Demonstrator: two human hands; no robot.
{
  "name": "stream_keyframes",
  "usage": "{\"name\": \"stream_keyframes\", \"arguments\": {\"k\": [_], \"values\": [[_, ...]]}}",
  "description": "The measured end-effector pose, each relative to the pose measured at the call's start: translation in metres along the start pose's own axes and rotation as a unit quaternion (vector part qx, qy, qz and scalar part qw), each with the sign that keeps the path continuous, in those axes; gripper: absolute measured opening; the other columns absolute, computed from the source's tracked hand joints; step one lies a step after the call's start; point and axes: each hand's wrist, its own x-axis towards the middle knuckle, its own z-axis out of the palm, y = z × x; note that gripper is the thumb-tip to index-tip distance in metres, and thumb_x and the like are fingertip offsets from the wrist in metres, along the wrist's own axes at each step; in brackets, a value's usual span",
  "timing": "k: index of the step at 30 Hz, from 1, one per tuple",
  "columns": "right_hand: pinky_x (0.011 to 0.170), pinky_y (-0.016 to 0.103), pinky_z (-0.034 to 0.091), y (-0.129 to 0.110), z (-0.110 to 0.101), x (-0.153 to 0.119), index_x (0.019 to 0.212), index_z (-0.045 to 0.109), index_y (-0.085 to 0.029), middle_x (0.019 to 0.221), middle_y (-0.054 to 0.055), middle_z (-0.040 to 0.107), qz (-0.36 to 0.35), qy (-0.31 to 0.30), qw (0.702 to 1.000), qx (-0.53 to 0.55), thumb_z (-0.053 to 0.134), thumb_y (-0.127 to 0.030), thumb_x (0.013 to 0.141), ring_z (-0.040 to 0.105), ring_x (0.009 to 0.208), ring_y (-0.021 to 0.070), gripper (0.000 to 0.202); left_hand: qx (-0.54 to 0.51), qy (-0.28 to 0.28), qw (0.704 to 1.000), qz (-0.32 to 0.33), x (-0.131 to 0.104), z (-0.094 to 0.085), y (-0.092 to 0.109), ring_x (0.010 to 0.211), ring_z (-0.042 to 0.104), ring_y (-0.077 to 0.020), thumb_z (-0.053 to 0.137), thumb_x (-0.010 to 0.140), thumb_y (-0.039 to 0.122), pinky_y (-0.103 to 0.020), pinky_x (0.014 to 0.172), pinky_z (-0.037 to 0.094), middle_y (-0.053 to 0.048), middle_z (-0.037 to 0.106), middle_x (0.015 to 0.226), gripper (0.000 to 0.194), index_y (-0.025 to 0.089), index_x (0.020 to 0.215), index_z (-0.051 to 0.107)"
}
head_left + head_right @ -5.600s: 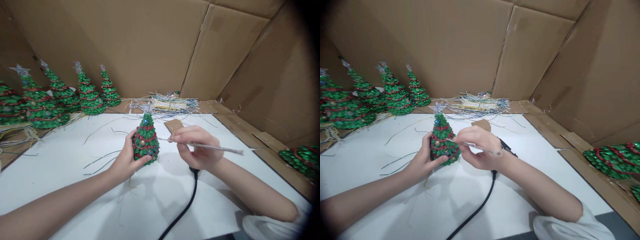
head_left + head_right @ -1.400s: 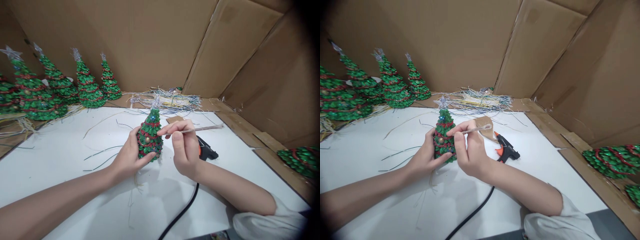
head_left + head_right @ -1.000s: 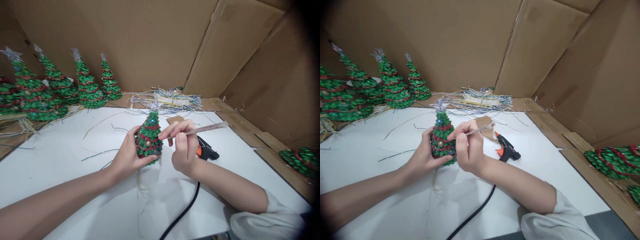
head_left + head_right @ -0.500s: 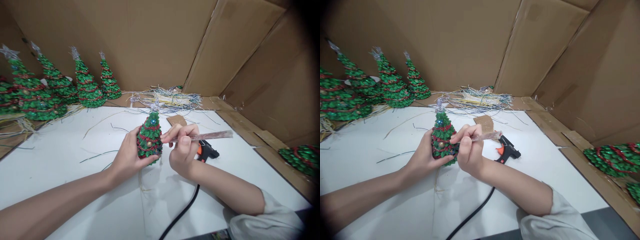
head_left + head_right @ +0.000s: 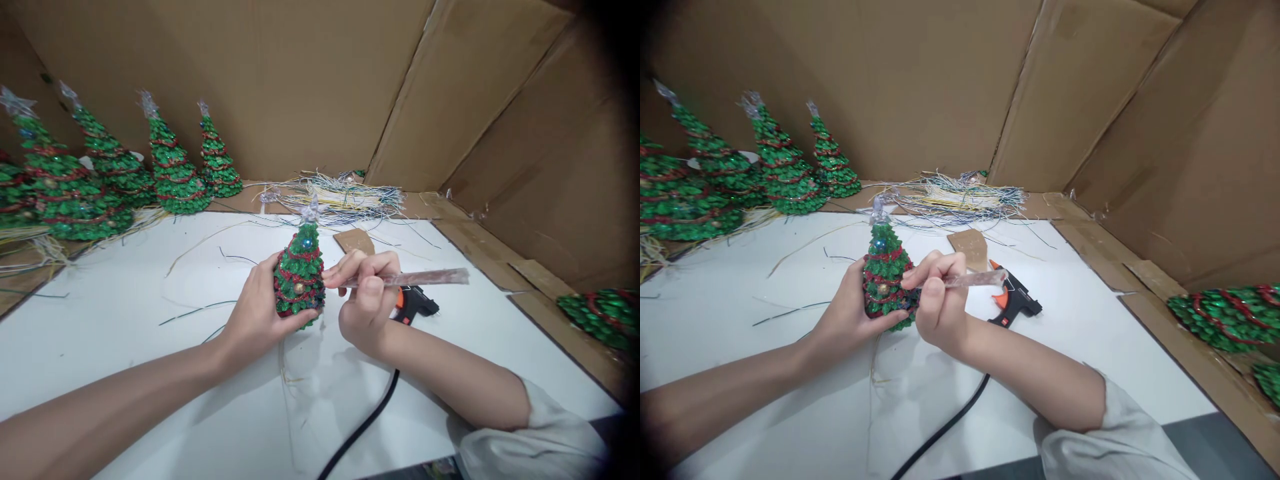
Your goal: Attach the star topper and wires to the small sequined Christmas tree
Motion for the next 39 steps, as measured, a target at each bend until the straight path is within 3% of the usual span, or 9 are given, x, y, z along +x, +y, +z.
{"name": "stream_keyframes", "arguments": {"k": [29, 33, 39], "values": [[0.045, 0.024, 0.042, 0.005, 0.001, -0.001, 0.08, 0.036, -0.023, 0.057, -0.003, 0.052, -0.026, -0.002, 1.0, 0.001, 0.036, -0.033, 0.092, 0.051, 0.054, 0.0125, 0.016, 0.013, 0.01, 1.0, 0.009, 0.0, 0.0, 0.0, 0.114, 0.046, -0.0283, 0.066, 0.068, 0.05, -0.044, 0.091, 0.042, -0.013, 0.045, 0.124, 0.081, 0.019, 0.13, 0.024], [0.047, 0.025, 0.042, 0.004, 0.0, 0.006, 0.082, 0.036, -0.023, 0.06, -0.003, 0.052, -0.033, -0.035, 0.999, 0.018, 0.035, -0.033, 0.092, 0.051, 0.056, 0.0125, 0.015, 0.015, 0.006, 1.0, 0.01, 0.0, -0.001, 0.0, 0.113, 0.046, -0.0281, 0.066, 0.068, 0.05, -0.044, 0.091, 0.042, -0.013, 0.045, 0.124, 0.08, 0.019, 0.129, 0.023], [0.055, 0.03, 0.044, -0.007, -0.005, 0.014, 0.085, 0.036, -0.023, 0.071, -0.001, 0.054, 0.044, -0.111, 0.993, -0.027, 0.033, -0.032, 0.093, 0.052, 0.062, 0.0129, 0.012, 0.014, 0.013, 1.0, 0.013, 0.001, 0.001, -0.002, 0.112, 0.047, -0.0293, 0.066, 0.068, 0.051, -0.044, 0.09, 0.042, -0.012, 0.045, 0.123, 0.081, 0.019, 0.13, 0.025]]}}
